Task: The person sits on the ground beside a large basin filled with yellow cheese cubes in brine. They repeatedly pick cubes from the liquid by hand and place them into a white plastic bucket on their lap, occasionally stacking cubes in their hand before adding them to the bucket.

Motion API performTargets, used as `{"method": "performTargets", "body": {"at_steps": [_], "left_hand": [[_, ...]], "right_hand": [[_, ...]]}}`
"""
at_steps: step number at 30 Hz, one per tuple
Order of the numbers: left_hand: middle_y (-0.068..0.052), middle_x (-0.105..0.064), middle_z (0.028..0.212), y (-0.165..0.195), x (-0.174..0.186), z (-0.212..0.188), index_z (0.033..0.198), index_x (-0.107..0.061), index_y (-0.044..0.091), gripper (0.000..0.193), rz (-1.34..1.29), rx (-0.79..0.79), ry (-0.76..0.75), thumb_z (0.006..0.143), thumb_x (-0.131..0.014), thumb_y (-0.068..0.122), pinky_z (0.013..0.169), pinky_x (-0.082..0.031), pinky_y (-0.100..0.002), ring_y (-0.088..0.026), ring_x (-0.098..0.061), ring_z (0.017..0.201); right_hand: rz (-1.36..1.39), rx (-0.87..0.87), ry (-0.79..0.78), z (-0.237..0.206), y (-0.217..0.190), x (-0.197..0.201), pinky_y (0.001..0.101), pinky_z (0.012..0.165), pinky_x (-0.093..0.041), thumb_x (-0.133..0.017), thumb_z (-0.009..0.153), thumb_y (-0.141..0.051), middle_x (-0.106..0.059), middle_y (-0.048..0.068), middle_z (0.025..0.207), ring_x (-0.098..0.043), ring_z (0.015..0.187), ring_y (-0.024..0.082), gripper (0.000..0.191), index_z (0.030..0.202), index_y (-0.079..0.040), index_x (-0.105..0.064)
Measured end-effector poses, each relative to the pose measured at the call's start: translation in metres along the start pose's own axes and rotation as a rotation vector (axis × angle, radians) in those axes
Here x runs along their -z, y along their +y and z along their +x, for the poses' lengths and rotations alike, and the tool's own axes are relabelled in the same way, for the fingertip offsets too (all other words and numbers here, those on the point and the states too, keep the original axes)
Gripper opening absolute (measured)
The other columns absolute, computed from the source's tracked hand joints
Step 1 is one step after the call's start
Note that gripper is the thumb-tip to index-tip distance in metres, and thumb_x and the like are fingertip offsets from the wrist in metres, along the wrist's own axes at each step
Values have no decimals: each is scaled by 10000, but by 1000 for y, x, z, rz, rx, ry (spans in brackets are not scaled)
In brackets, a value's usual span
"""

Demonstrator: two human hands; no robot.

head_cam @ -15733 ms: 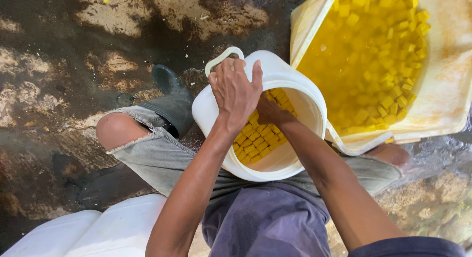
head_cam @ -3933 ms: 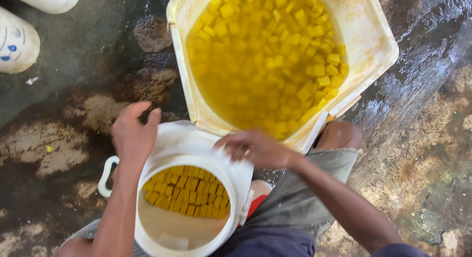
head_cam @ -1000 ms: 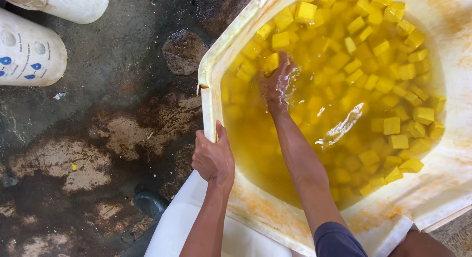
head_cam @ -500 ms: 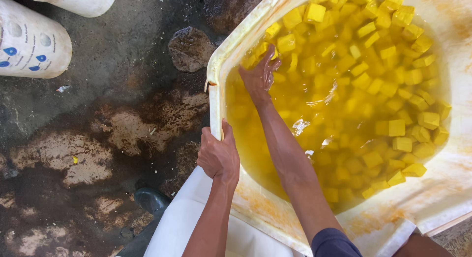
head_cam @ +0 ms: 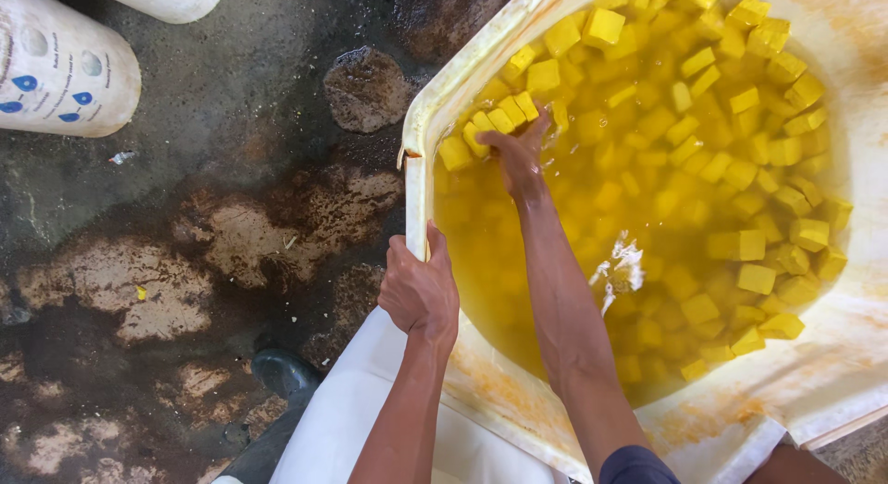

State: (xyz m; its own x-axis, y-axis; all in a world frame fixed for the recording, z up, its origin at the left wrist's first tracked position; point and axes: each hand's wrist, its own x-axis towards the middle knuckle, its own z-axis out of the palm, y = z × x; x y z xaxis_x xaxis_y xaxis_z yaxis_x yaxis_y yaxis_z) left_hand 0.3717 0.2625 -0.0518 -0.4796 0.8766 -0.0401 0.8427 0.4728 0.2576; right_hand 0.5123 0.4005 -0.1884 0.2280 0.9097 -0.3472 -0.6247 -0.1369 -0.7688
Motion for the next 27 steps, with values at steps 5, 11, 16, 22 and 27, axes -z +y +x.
{"method": "performTargets", "body": {"at_steps": [5, 11, 16, 22, 27], "left_hand": [[-124, -682, 739, 0, 0, 1, 846, -593, 39, 481, -2, 19, -19, 940, -683, 503, 498, -548, -493, -375, -694, 594], [-177, -707, 895, 3, 15, 5, 941, -601, 22, 511, -112, 87, -177, 968, -600, 532, 652, -569, -526, -407, -720, 767], [-186, -660, 1240, 5, 86, 16, 1296, -557, 61, 691, -342, 146, -615, 847, -656, 576, 998, -472, -520, -397, -605, 1183], [-73, -605, 1415, -16, 209, -41, 1498, -453, 118, 814, -1298, 357, -1090, 866, -569, 618, 1044, -481, -479, -273, -603, 1249], [-110, -642, 1354, -61, 268, -105, 1446, -527, 49, 600, -2110, 428, -1325, 1043, -541, 493, 1009, -540, -390, -240, -650, 1191]], "right_hand": [[441, -241, -189, -46, -37, 7, 393, 845, -586, -714, 830, 81, -664, 164, 1199, -691, 1053, 304, 817, 1509, -48, -279], [121, -32, -177, -142, -111, -33, 425, 955, -602, -724, 743, 122, -566, 100, 1271, -661, 1168, 301, 907, 1474, -177, -278], [12, 110, -238, -251, -184, -76, 477, 1034, -580, -773, 708, 132, -497, 105, 1320, -598, 1234, 301, 996, 1507, -156, -252], [-256, 278, -399, -345, -235, -107, 458, 1123, -535, -831, 747, 68, -451, 109, 1378, -541, 1300, 255, 1063, 1561, -150, -183], [-704, 505, -565, -424, -238, -144, 371, 994, -566, -879, 793, -16, -440, 104, 1377, -571, 1232, 219, 918, 1497, -123, -300]]}}
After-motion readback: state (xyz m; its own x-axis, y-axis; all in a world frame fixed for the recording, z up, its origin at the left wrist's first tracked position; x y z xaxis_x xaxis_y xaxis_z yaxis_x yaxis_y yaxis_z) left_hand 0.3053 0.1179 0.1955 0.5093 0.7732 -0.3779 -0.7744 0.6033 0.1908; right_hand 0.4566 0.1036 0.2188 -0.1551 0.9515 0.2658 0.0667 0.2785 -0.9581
